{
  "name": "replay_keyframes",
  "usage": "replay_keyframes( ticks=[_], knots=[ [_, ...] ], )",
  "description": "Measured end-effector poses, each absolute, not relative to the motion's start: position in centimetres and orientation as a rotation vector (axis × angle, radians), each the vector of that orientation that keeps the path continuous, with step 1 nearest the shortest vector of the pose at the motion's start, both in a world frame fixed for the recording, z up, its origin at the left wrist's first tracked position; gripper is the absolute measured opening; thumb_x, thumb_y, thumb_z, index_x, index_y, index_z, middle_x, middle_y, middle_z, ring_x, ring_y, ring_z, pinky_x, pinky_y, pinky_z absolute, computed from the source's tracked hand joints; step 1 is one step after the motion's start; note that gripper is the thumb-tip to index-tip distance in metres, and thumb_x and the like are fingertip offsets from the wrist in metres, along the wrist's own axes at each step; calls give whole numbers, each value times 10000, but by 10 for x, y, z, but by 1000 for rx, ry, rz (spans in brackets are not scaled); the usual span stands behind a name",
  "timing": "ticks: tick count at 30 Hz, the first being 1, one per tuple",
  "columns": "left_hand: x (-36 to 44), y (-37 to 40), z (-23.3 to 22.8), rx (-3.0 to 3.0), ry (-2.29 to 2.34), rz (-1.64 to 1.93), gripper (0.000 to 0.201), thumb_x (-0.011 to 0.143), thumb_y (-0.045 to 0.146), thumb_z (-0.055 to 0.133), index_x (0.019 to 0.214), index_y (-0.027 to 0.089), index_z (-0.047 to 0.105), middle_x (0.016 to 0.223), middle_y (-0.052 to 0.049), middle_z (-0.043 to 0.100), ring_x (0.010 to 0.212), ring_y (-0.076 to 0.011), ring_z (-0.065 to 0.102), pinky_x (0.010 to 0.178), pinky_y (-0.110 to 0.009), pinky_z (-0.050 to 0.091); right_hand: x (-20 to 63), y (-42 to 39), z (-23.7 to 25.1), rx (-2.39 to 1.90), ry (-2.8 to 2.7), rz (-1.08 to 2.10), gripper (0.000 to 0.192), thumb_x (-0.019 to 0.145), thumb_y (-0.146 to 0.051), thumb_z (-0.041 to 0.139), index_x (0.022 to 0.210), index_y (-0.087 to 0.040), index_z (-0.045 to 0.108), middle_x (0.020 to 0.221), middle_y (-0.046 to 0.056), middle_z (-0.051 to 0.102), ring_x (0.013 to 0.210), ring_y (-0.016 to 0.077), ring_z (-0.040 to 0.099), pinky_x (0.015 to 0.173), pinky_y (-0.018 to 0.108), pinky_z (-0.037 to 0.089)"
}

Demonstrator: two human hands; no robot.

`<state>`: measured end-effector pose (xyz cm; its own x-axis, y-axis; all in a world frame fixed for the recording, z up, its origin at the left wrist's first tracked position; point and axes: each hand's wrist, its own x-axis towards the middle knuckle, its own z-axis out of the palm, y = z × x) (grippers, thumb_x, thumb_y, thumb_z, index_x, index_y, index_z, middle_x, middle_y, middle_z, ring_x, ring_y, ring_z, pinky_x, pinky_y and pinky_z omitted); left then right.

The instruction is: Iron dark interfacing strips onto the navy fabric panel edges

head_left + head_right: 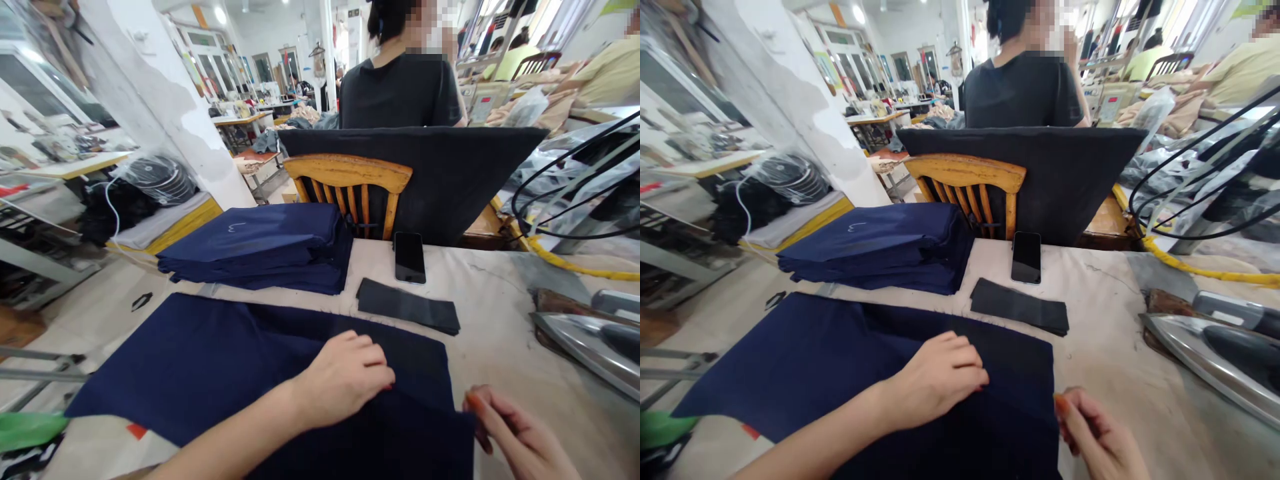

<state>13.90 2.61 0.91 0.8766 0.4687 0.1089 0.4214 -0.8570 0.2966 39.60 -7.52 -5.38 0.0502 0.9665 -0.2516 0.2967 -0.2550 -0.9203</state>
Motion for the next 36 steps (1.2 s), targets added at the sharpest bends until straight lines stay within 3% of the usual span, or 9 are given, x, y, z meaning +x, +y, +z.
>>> replay_keyframes(
  ticks=[4, 11, 17, 20, 23, 27, 31, 36],
  knots=[
    [167, 69, -14, 2899, 696, 294, 231, 981, 262, 422, 913, 197, 634, 881, -6, 612, 804, -139, 528, 680, -298, 352, 428, -57, -74, -1724, -1211, 1020, 410, 799, -573, 525, 594, -218, 539, 575, 4, 507, 534, 139, 473, 491, 226, 424],
    [240, 103, -42, 2906, 771, 235, 112, 915, 259, 532, 901, 186, 616, 908, -17, 591, 886, -174, 564, 743, -319, 421, 444, -20, -91, -1888, -1347, 765, 441, 812, -607, 450, 667, -207, 564, 550, -13, 508, 488, 126, 466, 437, 219, 391],
    [276, 104, -45, 2794, 853, 125, 175, 792, 223, 578, 945, 147, 614, 972, -77, 584, 902, -243, 575, 678, -348, 510, 445, -2, -97, -1873, -1430, 685, 433, 844, -580, 414, 670, -209, 551, 536, -22, 484, 494, 129, 476, 454, 225, 403],
    [272, 107, -45, 2697, 871, 120, 176, 830, 232, 540, 945, 162, 653, 968, -82, 590, 902, -245, 588, 664, -335, 522, 445, -2, -96, -1881, -1482, 607, 410, 867, -546, 407, 696, -206, 561, 532, -23, 498, 490, 130, 490, 458, 226, 408],
    [266, 111, -47, 2660, 867, 148, 184, 890, 267, 524, 925, 196, 690, 957, -54, 608, 884, -213, 603, 706, -313, 519, 446, 3, -88, -1894, -1550, 473, 343, 896, -482, 415, 861, -197, 604, 717, 12, 608, 541, 131, 531, 526, 245, 444],
    [264, 112, -50, 2635, 874, 190, 178, 906, 256, 534, 943, 218, 704, 951, -29, 625, 882, -188, 606, 715, -283, 508, 447, 22, -73, -1786, -1848, 355, 275, 898, -377, 436, 1056, -253, 623, 946, 43, 605, 839, 188, 575, 702, 298, 454],
    [263, 111, -52, 2605, 879, 244, 152, 886, 252, 575, 947, 209, 707, 951, -26, 633, 886, -186, 605, 724, -275, 503, 449, 44, -64, -1715, -2115, 308, 268, 910, -243, 393, 839, -251, 651, 797, 25, 556, 836, 194, 537, 639, 298, 409],
    [260, 113, -57, 2549, 866, 314, 189, 878, 337, 602, 969, 205, 704, 948, -20, 634, 884, -172, 610, 753, -258, 497, 453, 59, -61, -1683, -2244, 263, 193, 878, -166, 442, 713, -205, 534, 767, 21, 529, 797, 182, 523, 658, 302, 402]
  ],
)
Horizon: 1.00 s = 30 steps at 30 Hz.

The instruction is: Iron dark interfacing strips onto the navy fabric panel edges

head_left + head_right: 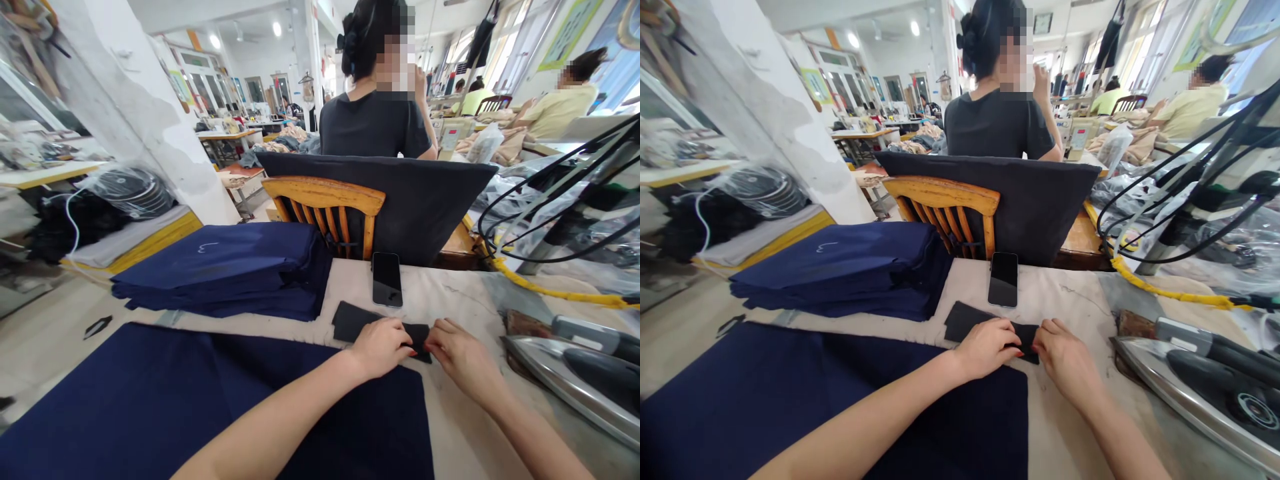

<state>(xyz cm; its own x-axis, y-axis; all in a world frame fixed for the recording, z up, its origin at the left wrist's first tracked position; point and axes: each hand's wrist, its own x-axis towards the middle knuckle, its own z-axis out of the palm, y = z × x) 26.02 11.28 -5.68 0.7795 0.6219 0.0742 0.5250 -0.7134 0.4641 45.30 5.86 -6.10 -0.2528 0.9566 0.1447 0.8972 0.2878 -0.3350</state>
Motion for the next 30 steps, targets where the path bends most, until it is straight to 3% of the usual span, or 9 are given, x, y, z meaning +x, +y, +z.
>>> replay_keyframes(
  ticks=[7, 16, 24, 30],
  knots=[
    [259, 116, -62, 2479, 861, 372, 151, 880, 220, 590, 951, 189, 719, 926, -19, 645, 845, -157, 616, 755, -242, 484, 455, 66, -59, -1621, -2365, 294, 179, 872, -125, 429, 768, -205, 551, 791, 25, 532, 810, 179, 536, 656, 287, 411],
    [258, 116, -62, 2381, 876, 423, 173, 898, 245, 570, 966, 197, 721, 913, -19, 653, 840, -147, 619, 754, -222, 480, 447, 73, -57, -1626, -2386, 337, 150, 813, -82, 507, 704, -184, 485, 786, 49, 517, 802, 212, 512, 657, 320, 407],
    [258, 120, -64, 2305, 886, 434, 170, 875, 156, 570, 934, 187, 727, 921, -16, 665, 828, -145, 627, 757, -218, 479, 453, 76, -59, -1602, -2399, 411, 196, 892, -159, 440, 723, -185, 535, 753, 42, 521, 750, 199, 517, 647, 317, 401],
    [255, 120, -65, 2278, 846, 463, 173, 882, 233, 578, 976, 201, 720, 926, -20, 661, 839, -146, 624, 765, -221, 475, 450, 77, -62, -1586, -2338, 375, 186, 827, -123, 537, 690, -200, 437, 745, 20, 498, 714, 177, 499, 610, 293, 376]
  ],
)
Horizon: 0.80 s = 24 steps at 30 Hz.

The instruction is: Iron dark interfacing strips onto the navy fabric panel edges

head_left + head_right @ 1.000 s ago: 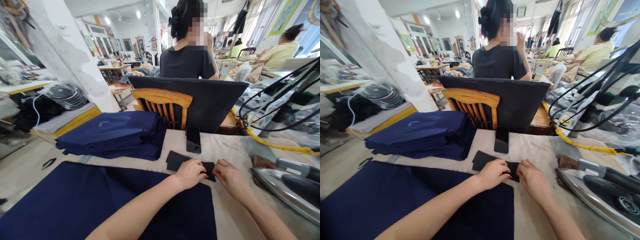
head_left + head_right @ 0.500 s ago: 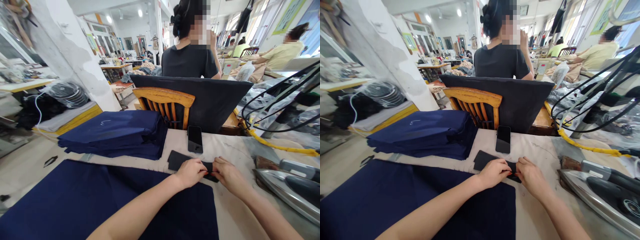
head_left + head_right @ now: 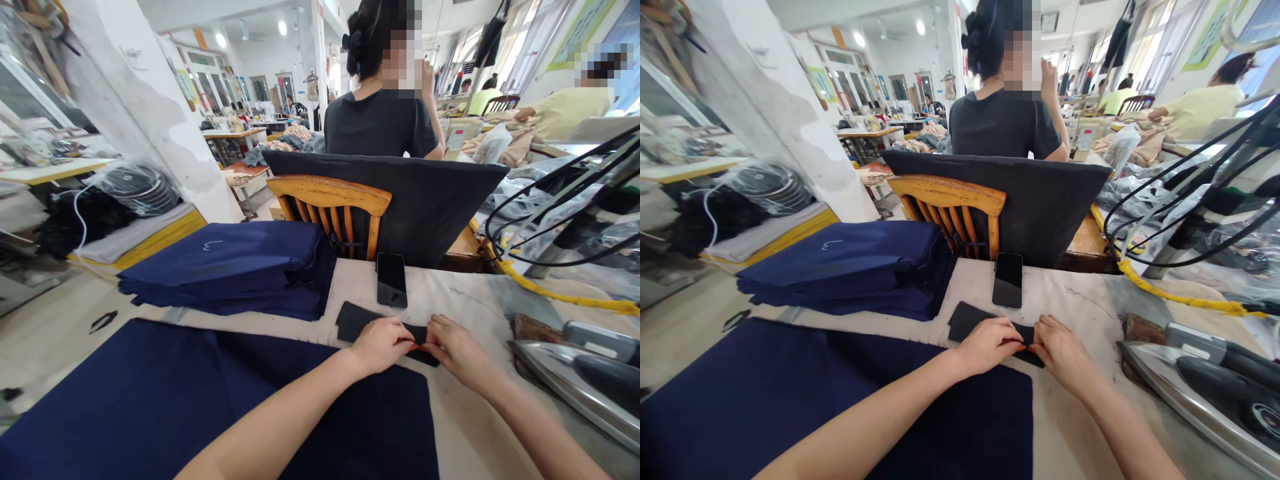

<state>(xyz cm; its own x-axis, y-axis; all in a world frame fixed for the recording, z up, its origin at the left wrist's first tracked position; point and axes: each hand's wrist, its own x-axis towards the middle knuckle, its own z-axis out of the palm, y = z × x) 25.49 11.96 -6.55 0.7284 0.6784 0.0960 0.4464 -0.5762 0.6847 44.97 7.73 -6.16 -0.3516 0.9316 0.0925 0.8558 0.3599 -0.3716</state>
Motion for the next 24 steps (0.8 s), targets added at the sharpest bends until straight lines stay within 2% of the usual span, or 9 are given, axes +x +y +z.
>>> replay_keyframes(
  ticks=[3, 7, 9, 12, 14, 17, 22, 23, 24],
  knots=[
    [255, 121, -67, 2255, 853, 480, 163, 872, 210, 588, 953, 197, 729, 909, -21, 664, 826, -145, 625, 753, -218, 471, 448, 79, -67, -1588, -2294, 348, 225, 790, -121, 586, 677, -208, 413, 736, 13, 489, 698, 178, 492, 596, 295, 370],
    [257, 124, -68, 2212, 888, 506, 186, 867, 157, 558, 889, 192, 739, 875, -19, 672, 805, -144, 625, 745, -218, 467, 452, 78, -71, -1577, -2226, 344, 212, 823, -236, 605, 688, -211, 444, 742, 7, 502, 694, 168, 510, 591, 288, 396],
    [258, 125, -68, 2191, 914, 522, 192, 850, 141, 555, 876, 184, 740, 866, -24, 675, 792, -149, 623, 742, -225, 466, 456, 74, -68, -1571, -2172, 321, 154, 887, -298, 522, 765, -210, 493, 800, 18, 529, 757, 167, 531, 632, 287, 421],
    [261, 125, -71, 2159, 954, 544, 186, 817, 128, 561, 831, 173, 741, 833, -32, 673, 757, -157, 618, 724, -238, 464, 453, 61, -62, -1576, -2103, 242, 164, 943, -297, 390, 936, -209, 529, 936, 44, 549, 912, 180, 522, 757, 318, 429],
    [264, 125, -73, 2136, 973, 562, 165, 785, 124, 576, 776, 172, 733, 786, -29, 665, 721, -160, 610, 700, -241, 461, 445, 51, -60, -1568, -2137, 210, 182, 929, -267, 393, 1011, -222, 550, 982, 43, 552, 953, 194, 505, 802, 353, 414],
    [265, 128, -70, 2078, 1030, 635, 141, 768, 113, 571, 728, 170, 693, 746, -19, 649, 707, -157, 599, 688, -235, 455, 430, 38, -65, -1591, -2218, 188, 234, 885, -210, 416, 1024, -228, 603, 967, 43, 570, 934, 228, 505, 779, 403, 402],
    [222, 134, -22, 1863, 1299, 944, 295, 962, 231, 287, 1006, 151, 568, 796, -31, 601, 711, -142, 560, 659, -235, 437, 424, 30, -82, -1690, -2166, 176, 330, 869, -177, 377, 1093, -182, 619, 1055, 85, 593, 983, 261, 514, 788, 438, 426],
    [207, 130, -6, 1825, 1312, 984, 295, 972, 296, 294, 1004, 152, 550, 752, -13, 577, 653, -128, 531, 607, -218, 421, 425, 29, -82, -1698, -2145, 184, 337, 869, -182, 372, 1097, -188, 620, 1068, 83, 597, 993, 262, 516, 801, 444, 431],
    [191, 123, 11, 1744, 1257, 1012, 266, 949, 363, 383, 956, 156, 549, 708, 9, 550, 599, -112, 493, 555, -198, 392, 425, 27, -81, -1704, -2117, 193, 338, 873, -196, 370, 1102, -194, 619, 1077, 80, 601, 1001, 262, 518, 818, 452, 433]
  ],
)
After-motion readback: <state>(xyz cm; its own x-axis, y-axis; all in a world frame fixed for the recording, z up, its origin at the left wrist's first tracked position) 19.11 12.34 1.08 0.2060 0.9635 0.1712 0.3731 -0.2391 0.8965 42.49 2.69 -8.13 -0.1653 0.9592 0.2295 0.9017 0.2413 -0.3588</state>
